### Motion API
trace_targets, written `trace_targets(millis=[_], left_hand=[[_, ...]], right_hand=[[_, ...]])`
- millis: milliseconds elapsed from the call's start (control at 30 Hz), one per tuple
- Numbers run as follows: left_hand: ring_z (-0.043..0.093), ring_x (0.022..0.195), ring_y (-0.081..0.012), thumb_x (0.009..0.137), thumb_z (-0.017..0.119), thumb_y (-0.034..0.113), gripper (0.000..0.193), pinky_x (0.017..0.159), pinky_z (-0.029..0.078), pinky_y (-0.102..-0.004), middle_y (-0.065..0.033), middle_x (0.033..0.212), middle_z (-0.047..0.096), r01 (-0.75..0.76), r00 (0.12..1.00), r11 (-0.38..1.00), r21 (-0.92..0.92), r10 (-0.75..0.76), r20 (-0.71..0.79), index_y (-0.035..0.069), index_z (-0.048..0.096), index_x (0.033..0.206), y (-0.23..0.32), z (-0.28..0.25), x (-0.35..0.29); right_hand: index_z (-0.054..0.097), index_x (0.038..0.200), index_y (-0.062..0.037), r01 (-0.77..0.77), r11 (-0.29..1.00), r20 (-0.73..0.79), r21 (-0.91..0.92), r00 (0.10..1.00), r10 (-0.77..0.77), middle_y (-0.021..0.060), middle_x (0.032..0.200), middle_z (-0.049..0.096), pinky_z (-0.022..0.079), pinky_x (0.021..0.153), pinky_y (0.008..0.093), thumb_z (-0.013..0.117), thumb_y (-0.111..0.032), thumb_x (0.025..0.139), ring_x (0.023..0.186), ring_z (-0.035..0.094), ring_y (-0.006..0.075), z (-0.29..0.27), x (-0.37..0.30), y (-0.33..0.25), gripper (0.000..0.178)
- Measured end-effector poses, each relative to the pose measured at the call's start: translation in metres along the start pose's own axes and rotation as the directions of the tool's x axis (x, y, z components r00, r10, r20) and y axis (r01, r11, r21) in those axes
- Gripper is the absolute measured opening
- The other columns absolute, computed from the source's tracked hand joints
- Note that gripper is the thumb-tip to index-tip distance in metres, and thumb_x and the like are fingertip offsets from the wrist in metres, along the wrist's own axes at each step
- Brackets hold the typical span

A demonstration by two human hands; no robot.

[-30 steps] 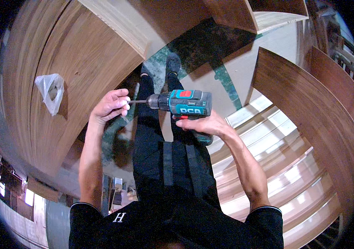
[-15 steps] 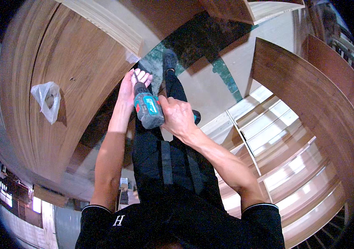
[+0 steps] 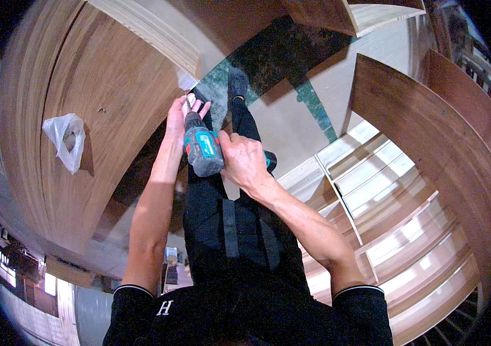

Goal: The person positions a large wooden panel onto a cabinet frame and secures it using a cordless drill and screws. The person retrieves screws from a plastic bag and drives them into pre-drilled holes to attach the panel to the cabinet structure.

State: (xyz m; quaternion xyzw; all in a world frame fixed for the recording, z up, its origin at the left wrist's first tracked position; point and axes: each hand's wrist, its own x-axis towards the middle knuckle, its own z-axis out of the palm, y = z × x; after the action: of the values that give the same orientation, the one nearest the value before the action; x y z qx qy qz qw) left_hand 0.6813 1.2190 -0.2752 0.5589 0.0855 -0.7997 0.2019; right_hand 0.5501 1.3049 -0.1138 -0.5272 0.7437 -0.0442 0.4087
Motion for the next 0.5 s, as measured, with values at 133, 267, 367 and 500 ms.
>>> trace_targets(millis=[133, 267, 367, 500], left_hand=[[0.042, 0.110, -0.0230, 0.088, 0.050, 0.020, 0.029, 0.092, 0.050, -0.0478, -0.0114, 0.109, 0.043, 0.026, 0.999, 1.000, -0.018, -0.026, -0.025, -0.002, 0.044, 0.106, 0.002, 0.003, -0.001], [0.044, 0.106, -0.0221, 0.088, 0.050, 0.020, 0.028, 0.090, 0.051, -0.0466, -0.0116, 0.108, 0.044, 0.028, 0.998, 0.999, -0.027, -0.030, -0.047, -0.002, 0.045, 0.105, 0.003, -0.001, 0.001], [0.045, 0.104, -0.0215, 0.088, 0.050, 0.020, 0.028, 0.090, 0.051, -0.0464, -0.0115, 0.106, 0.046, 0.009, 0.999, 0.999, -0.045, -0.011, -0.042, -0.003, 0.046, 0.105, 0.001, -0.004, 0.001], [0.046, 0.103, -0.0216, 0.089, 0.049, 0.021, 0.029, 0.091, 0.051, -0.0469, -0.0117, 0.104, 0.046, 0.019, 0.998, 0.999, -0.045, -0.022, -0.067, -0.003, 0.046, 0.106, 0.002, -0.005, -0.001]], right_hand=[[0.056, 0.096, -0.0045, -0.008, 1.000, 0.010, -0.003, 1.000, 0.008, 0.0140, 0.071, 0.059, 0.050, 0.058, 0.0416, 0.073, -0.019, 0.067, 0.067, 0.062, 0.0316, -0.002, 0.002, -0.002, 0.037], [0.056, 0.096, -0.0042, -0.015, 1.000, 0.018, 0.005, 1.000, 0.015, 0.0148, 0.072, 0.060, 0.050, 0.058, 0.0421, 0.073, -0.019, 0.067, 0.067, 0.062, 0.0325, -0.006, 0.004, -0.009, 0.036], [0.056, 0.096, -0.0041, -0.014, 1.000, 0.010, 0.017, 1.000, 0.014, 0.0152, 0.073, 0.060, 0.050, 0.058, 0.0427, 0.072, -0.019, 0.067, 0.067, 0.062, 0.0329, -0.006, 0.004, -0.012, 0.037], [0.056, 0.097, -0.0037, -0.023, 1.000, 0.027, 0.006, 0.999, 0.023, 0.0155, 0.074, 0.061, 0.050, 0.059, 0.0428, 0.072, -0.018, 0.067, 0.068, 0.062, 0.0330, -0.004, 0.004, -0.013, 0.036]])
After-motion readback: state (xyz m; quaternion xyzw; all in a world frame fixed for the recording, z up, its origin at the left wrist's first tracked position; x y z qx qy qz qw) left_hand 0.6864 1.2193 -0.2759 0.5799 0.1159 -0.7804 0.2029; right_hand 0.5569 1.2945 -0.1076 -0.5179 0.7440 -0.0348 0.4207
